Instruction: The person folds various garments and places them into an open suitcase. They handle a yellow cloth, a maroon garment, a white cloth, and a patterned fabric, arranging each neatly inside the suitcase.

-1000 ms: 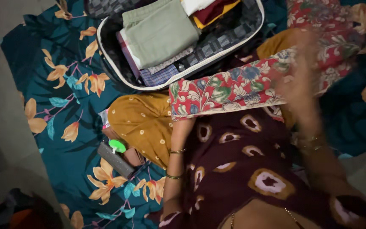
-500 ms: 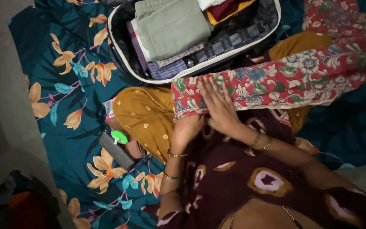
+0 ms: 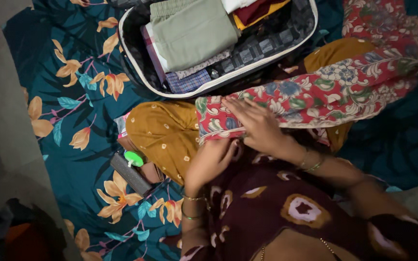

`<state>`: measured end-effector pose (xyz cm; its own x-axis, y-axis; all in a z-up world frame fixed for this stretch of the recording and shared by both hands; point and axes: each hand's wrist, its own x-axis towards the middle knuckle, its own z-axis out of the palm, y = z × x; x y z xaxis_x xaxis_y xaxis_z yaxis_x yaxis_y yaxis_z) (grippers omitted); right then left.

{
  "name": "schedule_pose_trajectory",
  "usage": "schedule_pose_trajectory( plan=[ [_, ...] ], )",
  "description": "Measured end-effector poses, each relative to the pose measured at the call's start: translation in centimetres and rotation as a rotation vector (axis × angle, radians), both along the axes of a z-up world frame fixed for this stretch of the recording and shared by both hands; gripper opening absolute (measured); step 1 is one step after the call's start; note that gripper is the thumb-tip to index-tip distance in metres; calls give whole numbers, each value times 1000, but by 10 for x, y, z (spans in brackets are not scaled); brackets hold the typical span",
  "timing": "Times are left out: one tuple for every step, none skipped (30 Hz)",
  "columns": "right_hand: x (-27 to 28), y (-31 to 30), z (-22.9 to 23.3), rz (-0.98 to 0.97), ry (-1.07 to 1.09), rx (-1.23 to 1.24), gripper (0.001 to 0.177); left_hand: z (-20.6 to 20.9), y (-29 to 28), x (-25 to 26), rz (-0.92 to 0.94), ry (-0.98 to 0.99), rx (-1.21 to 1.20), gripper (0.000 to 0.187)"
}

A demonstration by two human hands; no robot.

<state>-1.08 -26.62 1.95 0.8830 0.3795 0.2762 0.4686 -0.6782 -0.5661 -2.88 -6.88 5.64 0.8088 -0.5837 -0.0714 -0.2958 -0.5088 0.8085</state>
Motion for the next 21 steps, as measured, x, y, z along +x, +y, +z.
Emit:
schedule_pose_trajectory(
  plan=[
    [-1,-9,18,31,-20,23,92,17,2,-1,-6,20,-5,21],
    [0,-16,37,59,-44,45,93,34,2,-1,-14,36,-11,20],
    [2,-19,54,77,-57,52,90,50,-1,-4,-29,-67,65,17],
    [6,-23,71,96,-73,58,87,64,-4,-8,-43,-174,140,15],
    [10,-25,87,115,-89,63,83,75,-5,-11,-56,-281,215,14],
    [20,-31,102,126,-54,98,78,89,3,-21,-80,-627,102,10],
    [35,-41,116,138,-19,133,73,101,14,-32,-109,-969,-17,16],
    [49,-52,129,153,18,170,68,102,20,-32,-126,-1035,-102,12],
    [60,-68,142,63,151,154,69,99,20,-34,-27,-1004,-197,17],
    [71,-84,153,2,219,151,68,94,19,-38,112,-948,-330,22],
    [79,-99,161,-55,269,167,67,87,13,-42,324,-786,-466,28],
    [87,-114,165,-75,260,215,66,75,7,-36,514,-597,-586,34],
    [92,-127,167,-89,261,265,65,63,3,-21,546,-499,-654,40],
    [93,-129,160,-105,254,324,64,50,2,3,558,-421,-728,46],
    [92,-131,152,-122,244,385,63,38,0,36,447,-388,-830,68],
    [91,-132,145,-126,245,438,62,29,-7,62,429,-370,-792,76],
    [90,-134,138,-139,247,493,61,23,-14,85,412,-352,-755,86],
    [91,-137,132,-144,251,546,61,16,-25,106,367,-340,-729,92],
    [92,-141,126,-147,256,602,60,11,-38,124,322,-329,-703,99],
    [95,-146,124,-147,258,659,59,8,-53,139,277,-358,-679,113],
    [99,-153,123,-145,264,713,58,6,-67,152,232,-388,-655,126]
  ],
)
